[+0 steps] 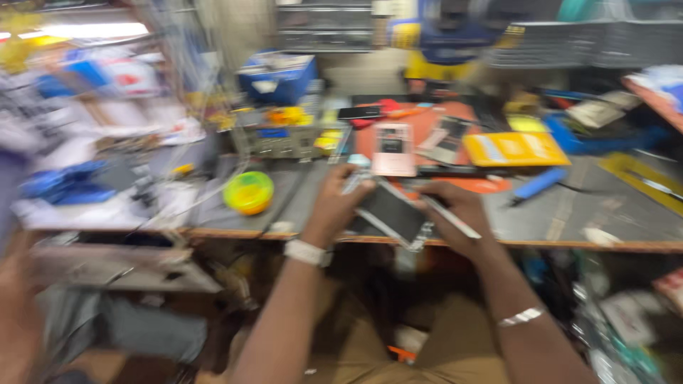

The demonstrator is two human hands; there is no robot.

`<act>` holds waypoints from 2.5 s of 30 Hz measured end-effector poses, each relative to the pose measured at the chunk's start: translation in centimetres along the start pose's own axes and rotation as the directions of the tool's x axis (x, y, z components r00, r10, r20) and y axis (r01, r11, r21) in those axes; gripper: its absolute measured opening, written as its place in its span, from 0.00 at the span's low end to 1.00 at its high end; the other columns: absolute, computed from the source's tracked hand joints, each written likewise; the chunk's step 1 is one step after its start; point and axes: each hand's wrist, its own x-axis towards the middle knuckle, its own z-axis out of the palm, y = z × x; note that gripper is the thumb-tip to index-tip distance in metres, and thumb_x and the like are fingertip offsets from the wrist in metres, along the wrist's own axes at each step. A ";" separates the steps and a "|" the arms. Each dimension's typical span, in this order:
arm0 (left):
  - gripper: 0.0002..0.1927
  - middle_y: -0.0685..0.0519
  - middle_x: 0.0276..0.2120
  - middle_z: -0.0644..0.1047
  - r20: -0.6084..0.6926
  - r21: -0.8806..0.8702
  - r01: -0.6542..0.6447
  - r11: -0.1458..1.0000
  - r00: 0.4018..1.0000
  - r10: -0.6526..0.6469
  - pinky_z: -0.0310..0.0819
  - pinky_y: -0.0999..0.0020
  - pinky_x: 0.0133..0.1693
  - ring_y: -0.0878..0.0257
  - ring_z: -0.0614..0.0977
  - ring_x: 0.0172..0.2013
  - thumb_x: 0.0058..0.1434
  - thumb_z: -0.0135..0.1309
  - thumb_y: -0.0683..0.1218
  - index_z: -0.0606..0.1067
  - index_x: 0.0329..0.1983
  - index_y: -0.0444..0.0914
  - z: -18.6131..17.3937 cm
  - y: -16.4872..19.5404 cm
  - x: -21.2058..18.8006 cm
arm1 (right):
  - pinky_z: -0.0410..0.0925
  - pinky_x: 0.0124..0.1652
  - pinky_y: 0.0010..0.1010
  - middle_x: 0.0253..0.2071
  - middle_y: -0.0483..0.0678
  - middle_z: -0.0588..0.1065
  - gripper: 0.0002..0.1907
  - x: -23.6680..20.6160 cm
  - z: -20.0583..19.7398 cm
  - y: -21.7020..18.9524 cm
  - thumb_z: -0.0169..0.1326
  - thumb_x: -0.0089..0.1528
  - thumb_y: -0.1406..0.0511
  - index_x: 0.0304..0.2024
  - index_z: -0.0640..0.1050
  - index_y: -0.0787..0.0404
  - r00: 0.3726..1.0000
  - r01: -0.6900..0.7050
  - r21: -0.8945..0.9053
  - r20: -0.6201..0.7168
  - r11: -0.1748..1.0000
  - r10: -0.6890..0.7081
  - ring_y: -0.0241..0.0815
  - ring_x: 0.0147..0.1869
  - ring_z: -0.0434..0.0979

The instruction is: The person uses tweezers to remove a small component from the top edge of a disassembled smartphone. They then flip the phone over and use the tweezers to press along the edges of the back cover, likely to secure it.

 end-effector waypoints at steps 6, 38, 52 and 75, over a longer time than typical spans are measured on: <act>0.20 0.53 0.40 0.80 0.042 0.031 -0.061 0.998 0.997 0.060 0.76 0.68 0.40 0.66 0.79 0.38 0.61 0.56 0.46 0.76 0.54 0.32 -0.6 -0.9 0.5 | 0.72 0.46 0.29 0.43 0.50 0.82 0.17 -0.1 0.3 -1.1 0.62 0.62 0.62 0.52 0.82 0.61 0.995 -0.092 -0.105 -0.037 0.990 0.088 0.37 0.45 0.80; 0.24 0.52 0.38 0.81 0.060 0.158 -0.102 0.982 0.994 0.094 0.75 0.74 0.40 0.71 0.80 0.36 0.63 0.55 0.44 0.73 0.63 0.35 -1.8 2.7 -1.9 | 0.72 0.37 0.26 0.39 0.56 0.80 0.15 -0.2 3.2 1.5 0.59 0.70 0.64 0.56 0.79 0.67 0.985 -0.158 -0.002 -0.071 0.987 0.158 0.38 0.40 0.80; 0.24 0.50 0.41 0.82 0.027 0.196 -0.095 0.976 0.995 0.091 0.77 0.71 0.44 0.67 0.82 0.40 0.63 0.55 0.45 0.73 0.63 0.35 -2.0 0.9 -1.4 | 0.72 0.40 0.28 0.41 0.57 0.80 0.15 -0.6 2.9 3.6 0.59 0.72 0.66 0.57 0.78 0.69 0.992 -0.116 0.005 -0.056 0.993 0.116 0.40 0.41 0.80; 0.26 0.46 0.48 0.80 -0.043 0.365 -0.298 0.882 0.941 0.336 0.75 0.66 0.51 0.64 0.80 0.48 0.59 0.63 0.49 0.74 0.57 0.33 -1.6 -0.5 -0.5 | 0.72 0.45 0.30 0.38 0.52 0.80 0.12 -0.9 1.6 1.6 0.63 0.68 0.64 0.46 0.79 0.67 0.976 0.107 -0.110 -0.176 0.988 -0.125 0.36 0.39 0.79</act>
